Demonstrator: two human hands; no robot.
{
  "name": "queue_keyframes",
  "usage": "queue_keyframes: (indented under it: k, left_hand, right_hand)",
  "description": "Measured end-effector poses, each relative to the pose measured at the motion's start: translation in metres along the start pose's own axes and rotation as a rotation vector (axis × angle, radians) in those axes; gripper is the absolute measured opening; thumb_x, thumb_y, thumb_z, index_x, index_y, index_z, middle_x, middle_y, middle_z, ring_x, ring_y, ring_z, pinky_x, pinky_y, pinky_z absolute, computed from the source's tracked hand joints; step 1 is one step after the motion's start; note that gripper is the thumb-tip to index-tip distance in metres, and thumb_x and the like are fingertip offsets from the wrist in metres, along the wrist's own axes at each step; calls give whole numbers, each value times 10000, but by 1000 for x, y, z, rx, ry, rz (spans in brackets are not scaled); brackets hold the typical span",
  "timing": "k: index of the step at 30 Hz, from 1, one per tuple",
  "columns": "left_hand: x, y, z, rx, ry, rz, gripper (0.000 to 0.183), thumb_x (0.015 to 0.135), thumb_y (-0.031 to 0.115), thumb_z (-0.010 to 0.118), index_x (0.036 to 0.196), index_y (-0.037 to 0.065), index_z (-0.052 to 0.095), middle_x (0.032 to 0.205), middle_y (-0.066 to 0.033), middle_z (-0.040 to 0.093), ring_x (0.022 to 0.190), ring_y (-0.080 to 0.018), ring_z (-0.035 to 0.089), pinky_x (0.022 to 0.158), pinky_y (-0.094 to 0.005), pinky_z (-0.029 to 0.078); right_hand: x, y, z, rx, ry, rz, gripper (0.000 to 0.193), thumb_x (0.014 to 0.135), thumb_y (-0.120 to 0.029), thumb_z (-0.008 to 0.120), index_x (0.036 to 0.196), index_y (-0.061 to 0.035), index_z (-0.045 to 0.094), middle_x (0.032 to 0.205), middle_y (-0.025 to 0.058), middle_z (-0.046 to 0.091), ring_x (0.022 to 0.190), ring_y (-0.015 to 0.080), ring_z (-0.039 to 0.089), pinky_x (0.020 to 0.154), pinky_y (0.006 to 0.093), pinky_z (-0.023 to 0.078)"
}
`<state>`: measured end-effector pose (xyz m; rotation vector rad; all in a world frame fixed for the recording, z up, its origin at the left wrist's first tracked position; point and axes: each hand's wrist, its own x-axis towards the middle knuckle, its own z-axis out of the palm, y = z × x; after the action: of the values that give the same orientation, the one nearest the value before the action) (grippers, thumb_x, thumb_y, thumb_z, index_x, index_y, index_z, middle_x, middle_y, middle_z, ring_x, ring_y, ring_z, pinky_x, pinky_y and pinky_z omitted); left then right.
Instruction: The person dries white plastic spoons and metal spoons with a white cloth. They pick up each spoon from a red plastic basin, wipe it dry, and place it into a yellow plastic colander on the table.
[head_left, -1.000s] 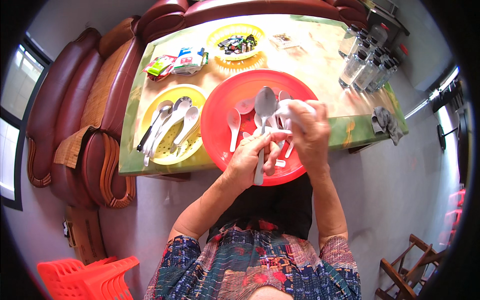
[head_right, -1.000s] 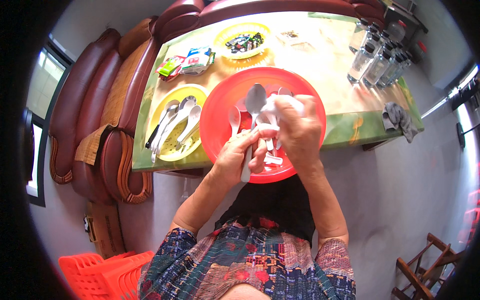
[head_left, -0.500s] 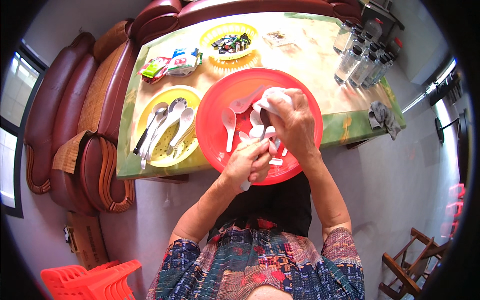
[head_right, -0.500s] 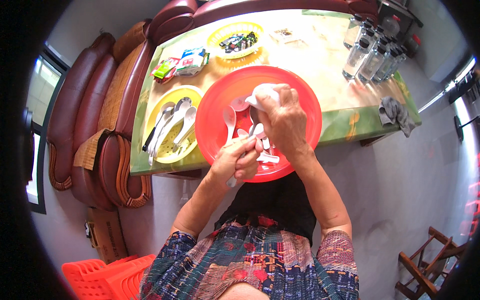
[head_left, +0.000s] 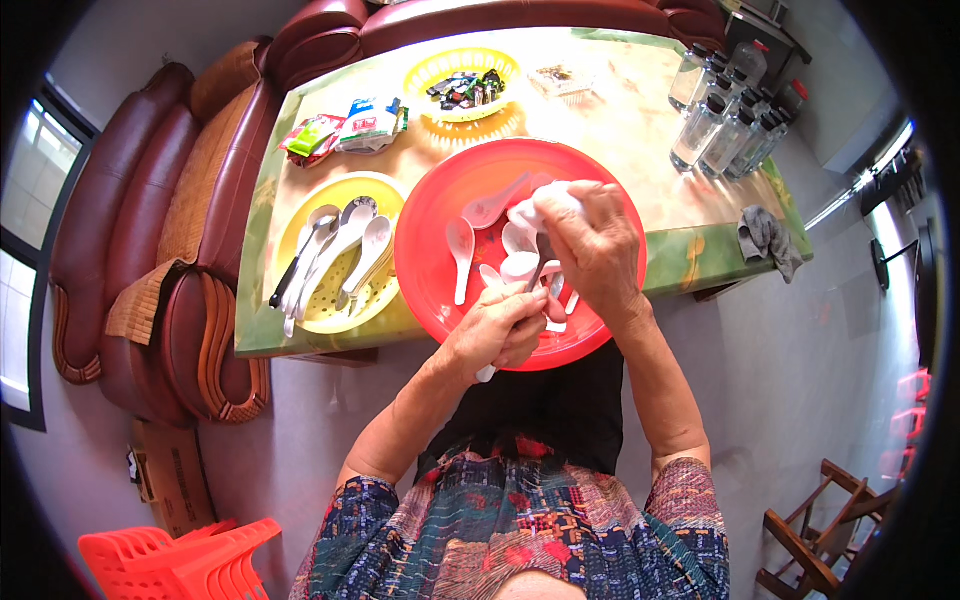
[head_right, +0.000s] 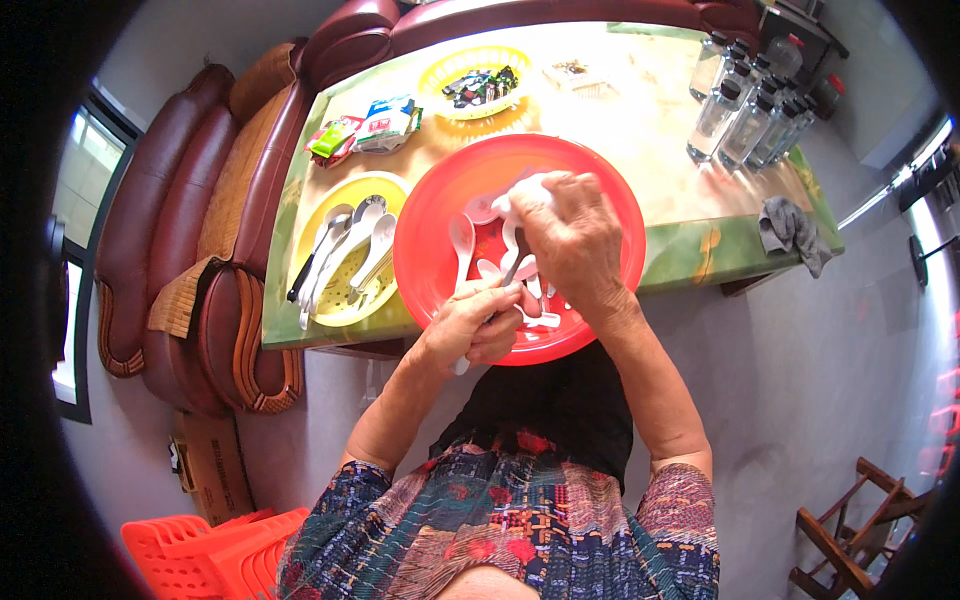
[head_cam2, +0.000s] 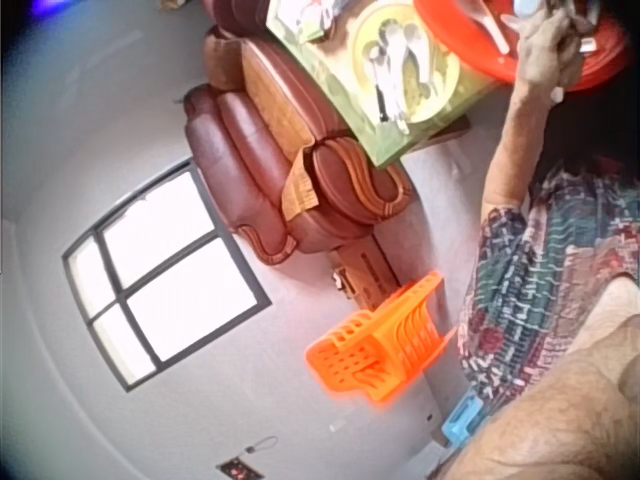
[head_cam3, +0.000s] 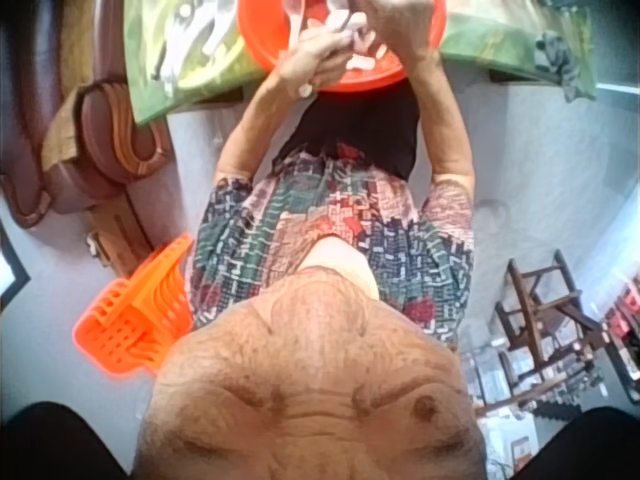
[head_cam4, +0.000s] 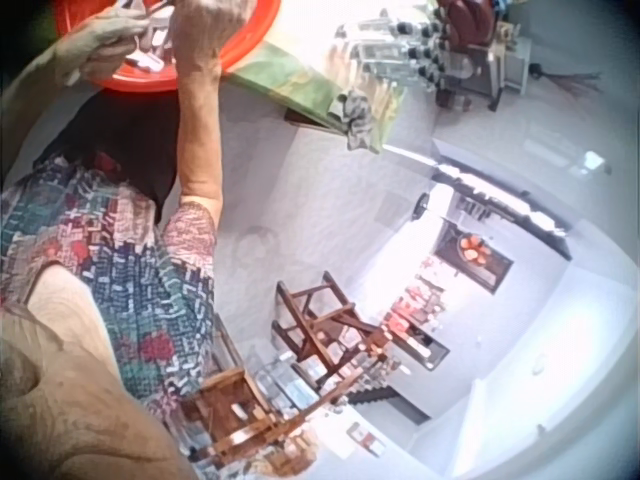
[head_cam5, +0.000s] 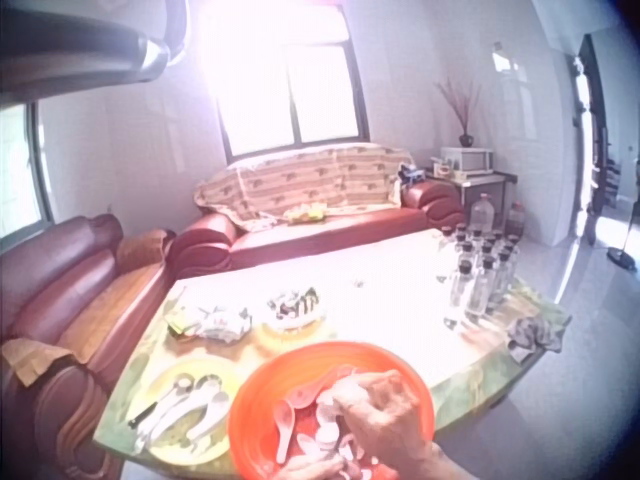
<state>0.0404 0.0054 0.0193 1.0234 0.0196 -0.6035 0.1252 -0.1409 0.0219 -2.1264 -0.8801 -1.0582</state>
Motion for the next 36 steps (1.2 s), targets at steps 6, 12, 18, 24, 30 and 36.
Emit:
queue_keyframes:
  k: [6,12,18,24,30,36]
  left_hand:
    - [0,0,2,283,140,124,415,999,290,337,1055,-28,597,484,68,260,393,-31,230,385,-208,207]
    - [5,-7,4,778,337,430,277,983,211,436,1037,8,616,600,-4,433,542,-72,380,508,-238,343]
    - [4,-17,10,1243,491,617,156,924,178,520,964,29,541,612,-184,562,560,-350,584,481,-434,418]
    - [3,-22,8,1421,527,661,170,908,188,551,987,37,556,556,-139,552,508,-294,584,454,-403,417]
    - [4,-19,7,1497,548,717,149,903,186,557,950,44,558,530,-119,535,480,-273,575,436,-386,416]
    - [8,-24,2,1494,575,743,135,900,183,562,909,48,559,507,-112,517,468,-271,569,427,-385,413]
  right_hand:
    - [-10,39,4,677,99,679,161,883,-123,592,1022,-51,635,921,69,624,802,158,587,676,264,480]
    - [3,9,-25,396,203,357,158,819,-103,648,975,-77,645,875,39,611,802,163,587,680,285,480]
    - [3,-2,-23,289,-118,105,180,708,-63,666,883,-95,644,904,86,596,871,259,587,725,345,473]
    - [3,17,-17,785,-266,577,156,833,-91,612,962,-4,624,843,113,609,798,208,629,700,316,506]
    - [-1,5,-10,405,-48,276,144,810,-82,622,951,-57,639,939,114,597,918,271,590,766,358,477]
    - [-15,-11,-14,172,-114,25,158,777,-101,642,935,-86,641,1026,127,577,998,326,554,822,395,456]
